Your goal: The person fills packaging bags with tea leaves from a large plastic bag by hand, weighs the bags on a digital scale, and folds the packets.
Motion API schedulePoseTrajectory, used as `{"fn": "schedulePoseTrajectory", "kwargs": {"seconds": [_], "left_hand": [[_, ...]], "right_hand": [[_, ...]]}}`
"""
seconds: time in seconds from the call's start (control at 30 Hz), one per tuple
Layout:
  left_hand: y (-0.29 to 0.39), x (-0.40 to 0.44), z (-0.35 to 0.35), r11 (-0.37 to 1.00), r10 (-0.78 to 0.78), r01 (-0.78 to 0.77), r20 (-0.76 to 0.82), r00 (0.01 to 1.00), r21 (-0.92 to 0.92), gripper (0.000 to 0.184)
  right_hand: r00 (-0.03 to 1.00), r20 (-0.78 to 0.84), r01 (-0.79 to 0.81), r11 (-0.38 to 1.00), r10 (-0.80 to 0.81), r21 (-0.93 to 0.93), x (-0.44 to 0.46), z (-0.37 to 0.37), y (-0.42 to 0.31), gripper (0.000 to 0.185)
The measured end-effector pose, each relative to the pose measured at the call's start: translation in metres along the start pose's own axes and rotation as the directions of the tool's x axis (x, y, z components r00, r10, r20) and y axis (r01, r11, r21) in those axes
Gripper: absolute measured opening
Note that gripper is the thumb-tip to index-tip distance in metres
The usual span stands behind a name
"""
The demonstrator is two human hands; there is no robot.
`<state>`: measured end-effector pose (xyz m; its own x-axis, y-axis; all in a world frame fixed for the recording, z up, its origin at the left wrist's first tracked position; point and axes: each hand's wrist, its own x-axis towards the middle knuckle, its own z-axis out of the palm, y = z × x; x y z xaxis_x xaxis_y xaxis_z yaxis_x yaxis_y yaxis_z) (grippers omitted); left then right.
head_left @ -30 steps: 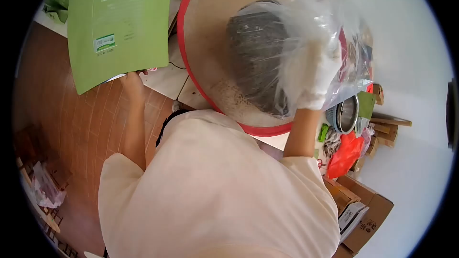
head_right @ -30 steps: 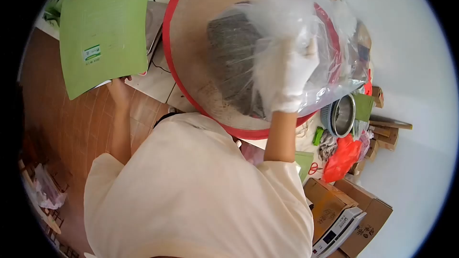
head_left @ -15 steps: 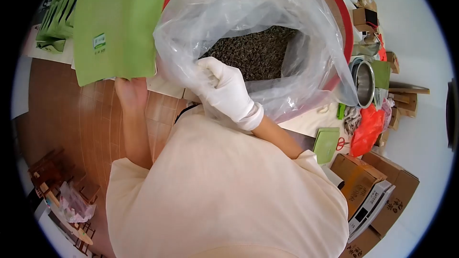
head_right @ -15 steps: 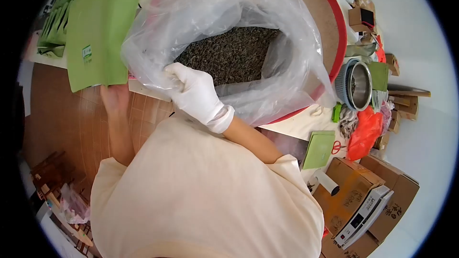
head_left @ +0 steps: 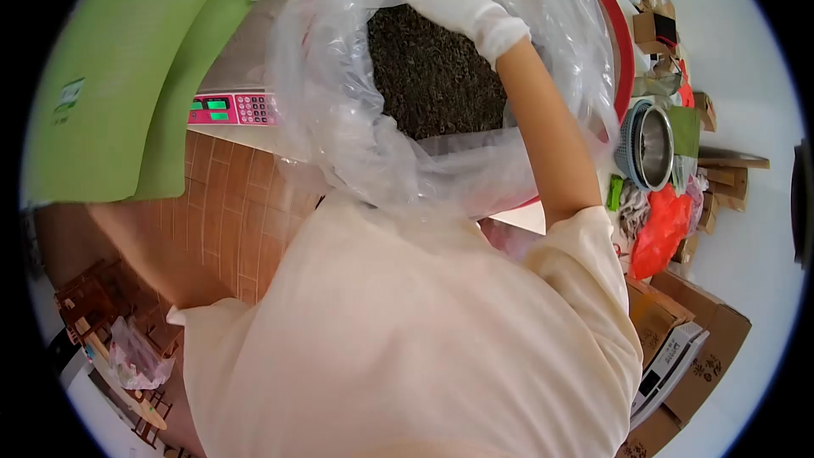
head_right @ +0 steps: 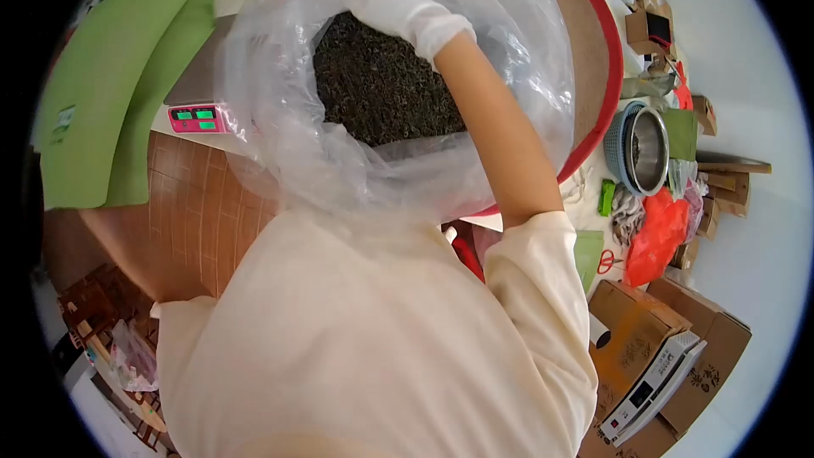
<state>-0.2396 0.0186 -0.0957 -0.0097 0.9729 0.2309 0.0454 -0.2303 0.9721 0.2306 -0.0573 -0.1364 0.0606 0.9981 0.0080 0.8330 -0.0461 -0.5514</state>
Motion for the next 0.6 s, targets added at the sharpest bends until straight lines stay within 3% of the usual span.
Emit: {"fn": "schedulePoseTrajectory", "kwargs": {"seconds": [0.03,0.07,0.1,0.13,0.17,0.2,0.27,0.3,0.33,0.37,0.4,0.43,0.5,0.57,0.6], "left_hand": [[0.013,0.001,-0.008,0.983,0.046,-0.044,-0.007,0.999,0.179,0.038],[0.026,0.000,-0.014,0.940,0.075,-0.073,0.009,0.997,0.332,0.037],[0.038,0.000,-0.022,0.881,0.100,-0.098,0.020,0.995,0.463,0.036],[0.046,-0.001,-0.026,0.823,0.119,-0.121,0.041,0.992,0.555,0.036],[0.052,-0.001,-0.032,0.791,0.118,-0.120,0.044,0.992,0.600,0.035],[0.055,-0.002,-0.034,0.773,0.119,-0.119,0.041,0.992,0.623,0.034],[0.051,-0.007,-0.029,0.781,0.108,-0.098,0.022,0.994,0.616,0.033],[0.047,-0.010,-0.025,0.791,0.099,-0.082,0.006,0.995,0.607,0.032],[0.040,-0.013,-0.019,0.809,0.080,-0.055,-0.017,0.997,0.585,0.030],[0.037,-0.014,-0.012,0.805,0.075,-0.051,-0.016,0.997,0.592,0.030],[0.033,-0.015,-0.004,0.797,0.038,-0.045,0.023,0.999,0.602,0.031],[0.031,-0.016,0.005,0.789,0.001,-0.043,0.068,0.998,0.613,0.031],[0.026,-0.017,0.024,0.774,-0.079,-0.042,0.163,0.984,0.631,0.031],[0.028,-0.020,0.042,0.763,-0.126,-0.048,0.221,0.967,0.645,0.032],[0.031,-0.023,0.051,0.749,-0.067,-0.086,0.204,0.977,0.657,0.031]], "right_hand": [[0.992,-0.121,0.040,0.999,-0.038,0.016,0.015,-0.005,0.003,0.036],[0.991,-0.127,0.049,0.999,-0.047,0.012,0.035,-0.005,0.018,0.036],[0.910,-0.276,0.236,0.933,-0.310,-0.271,0.055,0.000,0.039,0.045],[0.752,-0.331,0.336,0.764,-0.569,-0.551,0.063,-0.001,0.045,0.062],[0.748,-0.334,0.336,0.762,-0.573,-0.554,0.064,-0.005,0.055,0.062],[0.870,-0.056,0.382,0.741,-0.491,-0.551,0.061,-0.015,0.059,0.075],[0.900,0.235,0.435,0.728,-0.367,-0.530,0.044,-0.028,0.044,0.088],[0.935,0.282,0.318,0.861,-0.215,-0.397,0.017,-0.037,0.016,0.053],[0.934,0.351,0.164,0.951,-0.064,-0.263,0.003,-0.040,0.002,0.030],[0.931,0.353,0.269,0.834,-0.096,-0.481,0.002,-0.006,0.017,0.027],[0.970,0.216,-0.067,0.977,0.111,-0.201,-0.016,0.019,-0.002,0.027],[0.981,0.191,0.007,0.985,0.026,-0.171,-0.029,0.041,-0.012,0.028],[0.928,0.107,0.371,0.872,-0.356,-0.320,-0.045,0.091,-0.014,0.023],[0.901,0.120,0.427,0.801,-0.417,-0.419,-0.070,0.112,-0.019,0.033],[0.905,0.116,0.418,0.810,-0.408,-0.411,-0.078,0.111,-0.022,0.033]]}}
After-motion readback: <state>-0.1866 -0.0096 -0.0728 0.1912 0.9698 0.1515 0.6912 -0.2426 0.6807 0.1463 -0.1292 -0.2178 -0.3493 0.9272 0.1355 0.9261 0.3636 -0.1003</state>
